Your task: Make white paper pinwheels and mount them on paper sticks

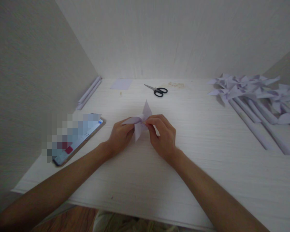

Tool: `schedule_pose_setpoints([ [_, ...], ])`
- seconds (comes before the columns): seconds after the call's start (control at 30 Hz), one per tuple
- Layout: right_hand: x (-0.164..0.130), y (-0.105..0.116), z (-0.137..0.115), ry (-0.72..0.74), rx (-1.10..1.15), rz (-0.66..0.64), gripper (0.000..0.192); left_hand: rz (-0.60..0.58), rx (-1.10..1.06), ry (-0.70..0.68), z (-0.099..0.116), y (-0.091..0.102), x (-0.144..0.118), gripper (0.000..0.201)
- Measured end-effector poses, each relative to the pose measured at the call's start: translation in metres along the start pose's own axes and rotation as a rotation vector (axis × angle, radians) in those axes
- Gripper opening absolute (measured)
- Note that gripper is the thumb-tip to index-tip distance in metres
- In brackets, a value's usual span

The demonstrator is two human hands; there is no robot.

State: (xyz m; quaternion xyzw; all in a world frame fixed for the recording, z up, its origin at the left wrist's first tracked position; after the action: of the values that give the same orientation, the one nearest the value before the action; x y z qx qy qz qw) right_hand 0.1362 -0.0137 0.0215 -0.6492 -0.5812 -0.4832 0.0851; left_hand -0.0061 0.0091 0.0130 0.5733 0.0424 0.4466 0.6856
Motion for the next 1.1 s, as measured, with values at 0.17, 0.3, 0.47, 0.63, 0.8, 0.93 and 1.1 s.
schedule_pose_setpoints([
  [0.17, -0.0011, -0.0031, -0.0002, 0.026, -0.007, -0.059, 0.013, 0.034, 0.044, -0.06, 0.0024, -0.0008, 0.0, 0.024],
  [0.3, -0.0005, -0.0047, -0.0006, 0.025, -0.014, -0.069, 0.012, 0.047, 0.067, -0.067, 0.0045, -0.0014, 0.0002, 0.024],
  [0.47, 0.0018, -0.0034, -0.0006, -0.001, 0.003, -0.044, 0.01, 0.054, 0.068, 0.006, 0.0025, -0.0017, 0.0003, 0.022],
  [0.63, 0.0037, -0.0012, -0.0011, -0.009, -0.068, -0.026, 0.009, 0.091, 0.068, 0.04, -0.0005, -0.0031, -0.0011, 0.022],
  [0.8, 0.0037, -0.0019, 0.0005, -0.028, -0.09, -0.045, 0.008, 0.069, 0.052, 0.02, 0.0003, -0.0039, -0.0011, 0.022],
  [0.93, 0.004, -0.003, 0.0013, -0.042, -0.078, -0.069, 0.008, 0.063, 0.027, -0.011, 0.0006, -0.0037, -0.0002, 0.022],
  [1.1, 0.0047, -0.0041, 0.0014, -0.045, -0.031, -0.111, 0.009, 0.072, 0.013, -0.032, 0.0014, -0.0036, 0.0008, 0.023],
])
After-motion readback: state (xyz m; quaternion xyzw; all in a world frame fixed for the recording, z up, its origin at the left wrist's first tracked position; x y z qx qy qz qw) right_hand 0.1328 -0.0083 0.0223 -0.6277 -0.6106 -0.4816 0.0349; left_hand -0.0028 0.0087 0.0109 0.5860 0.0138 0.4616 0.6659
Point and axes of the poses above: each hand's wrist, its own x-axis towards the middle knuckle, its own y-axis out of the back of the hand, z = x × y, the point moved 2 cm from there along x, towards the middle knuckle, and after that the axes turned 8 degrees about -z, right-handed, at the moved point
